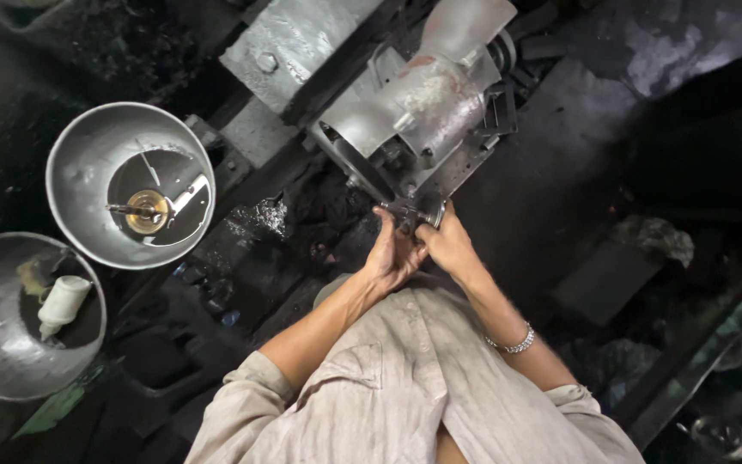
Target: The person holds a small cylindrical metal part against a rotating grinding wheel, repeatedly rotating the part to grind its edges and surfaces. The person continues this process for the duration of the clip.
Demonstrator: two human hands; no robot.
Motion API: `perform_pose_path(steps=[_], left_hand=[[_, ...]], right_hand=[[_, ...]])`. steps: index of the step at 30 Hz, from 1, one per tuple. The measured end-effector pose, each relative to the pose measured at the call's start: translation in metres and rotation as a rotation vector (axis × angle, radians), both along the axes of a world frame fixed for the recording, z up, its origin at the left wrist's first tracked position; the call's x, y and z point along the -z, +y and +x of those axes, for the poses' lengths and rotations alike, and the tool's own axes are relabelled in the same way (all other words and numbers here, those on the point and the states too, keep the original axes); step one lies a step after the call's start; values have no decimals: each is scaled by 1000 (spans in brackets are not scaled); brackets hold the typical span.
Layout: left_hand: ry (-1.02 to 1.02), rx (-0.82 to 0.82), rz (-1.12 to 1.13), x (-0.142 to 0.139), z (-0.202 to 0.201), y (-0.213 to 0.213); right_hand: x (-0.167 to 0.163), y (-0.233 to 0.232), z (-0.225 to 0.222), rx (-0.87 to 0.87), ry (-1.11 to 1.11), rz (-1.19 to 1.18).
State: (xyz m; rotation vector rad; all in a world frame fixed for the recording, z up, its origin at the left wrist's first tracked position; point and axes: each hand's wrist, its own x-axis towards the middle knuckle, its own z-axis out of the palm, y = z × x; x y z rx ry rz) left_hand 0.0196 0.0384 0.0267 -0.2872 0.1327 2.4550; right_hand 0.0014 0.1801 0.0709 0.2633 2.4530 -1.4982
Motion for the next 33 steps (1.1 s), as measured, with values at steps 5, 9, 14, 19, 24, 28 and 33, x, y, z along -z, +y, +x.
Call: perform_pose_path(steps=[5,9,14,19,24,28,33], left_hand=[[258,102,-215,-34,3,2],[402,182,-207,-36,5,-13],[326,57,-184,-22,11,-16],[118,-85,-292,-35,6,-48],[15,-155,-237,-45,-8,-55],[-54,-173,-262,-42,-15,-52],[-24,-176,-228,-35,-13,-47]], right_hand=[[-39,5,45,-4,420,-190],[-59,13,71,-38,444,-584],[-50,0,37,-40,247,-478],[-35,-42,3,44,-1,-332],[-23,-59,-17,-20,113,-402],[-22,-62,-27,-52,152,-296],[-34,-58,-30,-54,41,-197]])
